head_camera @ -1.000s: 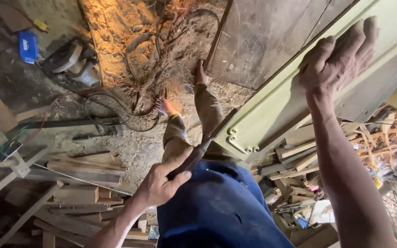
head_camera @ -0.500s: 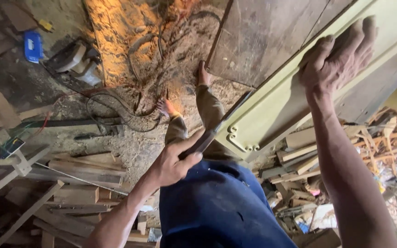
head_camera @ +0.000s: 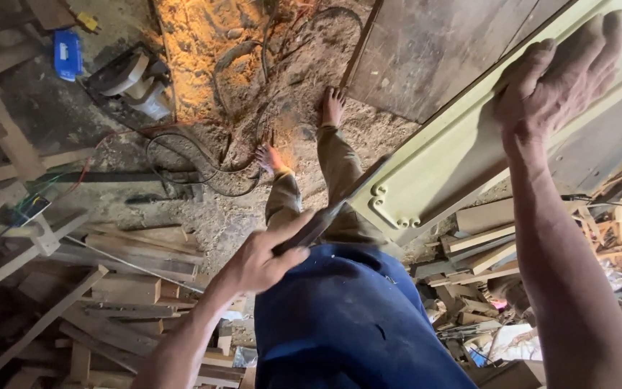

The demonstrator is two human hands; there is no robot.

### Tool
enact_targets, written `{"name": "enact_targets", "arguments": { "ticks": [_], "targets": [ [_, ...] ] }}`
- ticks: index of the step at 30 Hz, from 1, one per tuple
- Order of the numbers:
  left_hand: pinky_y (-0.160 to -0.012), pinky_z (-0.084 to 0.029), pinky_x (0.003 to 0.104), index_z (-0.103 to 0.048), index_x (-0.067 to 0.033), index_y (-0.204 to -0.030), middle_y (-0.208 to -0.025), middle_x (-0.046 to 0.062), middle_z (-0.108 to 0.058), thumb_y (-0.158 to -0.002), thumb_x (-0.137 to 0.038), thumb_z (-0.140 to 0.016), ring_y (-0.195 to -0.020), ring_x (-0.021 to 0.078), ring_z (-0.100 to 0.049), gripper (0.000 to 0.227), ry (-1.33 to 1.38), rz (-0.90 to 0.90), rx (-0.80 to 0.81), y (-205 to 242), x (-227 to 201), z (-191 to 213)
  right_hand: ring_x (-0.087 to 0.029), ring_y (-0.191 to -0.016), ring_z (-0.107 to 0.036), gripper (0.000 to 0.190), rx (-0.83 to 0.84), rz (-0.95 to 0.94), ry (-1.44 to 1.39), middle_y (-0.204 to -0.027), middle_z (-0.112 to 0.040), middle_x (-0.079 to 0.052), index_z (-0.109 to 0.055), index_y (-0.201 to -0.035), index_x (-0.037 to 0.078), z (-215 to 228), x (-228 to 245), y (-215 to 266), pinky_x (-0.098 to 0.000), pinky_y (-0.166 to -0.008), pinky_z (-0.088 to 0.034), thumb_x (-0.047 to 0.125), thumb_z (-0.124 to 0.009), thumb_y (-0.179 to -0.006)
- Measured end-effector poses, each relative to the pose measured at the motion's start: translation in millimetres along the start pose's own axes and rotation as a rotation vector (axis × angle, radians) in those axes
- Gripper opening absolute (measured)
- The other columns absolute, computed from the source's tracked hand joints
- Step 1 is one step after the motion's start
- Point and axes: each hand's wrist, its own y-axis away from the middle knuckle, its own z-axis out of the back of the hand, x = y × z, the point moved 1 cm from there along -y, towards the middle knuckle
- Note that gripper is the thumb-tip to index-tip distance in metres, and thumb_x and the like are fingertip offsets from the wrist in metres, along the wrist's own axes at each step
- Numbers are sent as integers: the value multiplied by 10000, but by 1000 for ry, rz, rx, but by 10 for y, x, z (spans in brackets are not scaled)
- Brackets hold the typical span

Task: Using a hand chisel to trim and smooth the edges of decorative wooden panels on a workbench.

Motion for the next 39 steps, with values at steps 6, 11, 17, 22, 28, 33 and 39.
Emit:
{"name": "enact_targets", "arguments": {
  "ticks": [6,11,17,22,28,33,39],
  "targets": [
    [-401,-580,320,-625,-55,-1189,-681,59,-663,-858,-205,-683,-475,154,-615,368,318,29,-171,345,71,-85,-338,-1415,-541,732,-84,46,-148,-1554,-417,-109,-585,-1280,38,167,305,-85,-623,-1077,-492,642,-221,-1086],
    [-360,-460,258,-581,-28,-1231,-656,50,-610,-952,-291,-663,-456,143,-582,393,449,36,-327,683,361,-333,-302,-1647,-332,754,82,-159,-26,-1717,-231,-96,-262,-1643,248,-48,56,-30,-660,-1329,-195,723,-245,-1058],
    [-517,-518,358,-520,-5,-1195,-913,165,-612,-921,-79,-658,-739,284,-664,316,866,-80,-428,94,550,-860,-458,-1432,-363,418,-58,63,-105,-1549,-405,-276,-682,-1471,175,105,162,-49,-725,-1099,-246,343,-661,-1088],
    [-729,-619,503,-584,1,-1100,-920,156,-540,-837,-25,-809,-672,285,-570,347,1119,-14,-594,-955,516,-1164,-410,-1271,-565,399,-145,-29,-4,-1424,-519,-182,-660,-1294,178,306,440,7,-670,-1046,-382,342,-762,-944],
    [-478,-492,368,-640,-122,-1107,-803,136,-675,-776,-203,-868,-673,308,-693,411,1119,341,-789,-1117,705,-713,-335,-1289,-469,385,-43,-242,-66,-1450,-468,-114,-616,-1306,267,321,836,163,-599,-1062,-330,425,-649,-955],
    [-567,-403,399,-575,-172,-1023,-840,34,-474,-827,-346,-808,-681,182,-463,350,955,364,-1112,-297,-377,0,-515,-1353,-456,741,374,46,-255,-1576,-360,-240,-459,-1552,284,668,1222,617,-706,-1015,-355,483,-696,-878],
    [-672,-547,373,-551,-225,-1013,-875,-12,-531,-849,-360,-853,-740,141,-580,369,948,100,-1262,-313,-39,690,-525,-1486,-209,1116,547,454,-242,-1654,-273,-198,-374,-1595,372,688,1083,1109,-808,-1103,-146,926,-583,-649]
  ]
}}
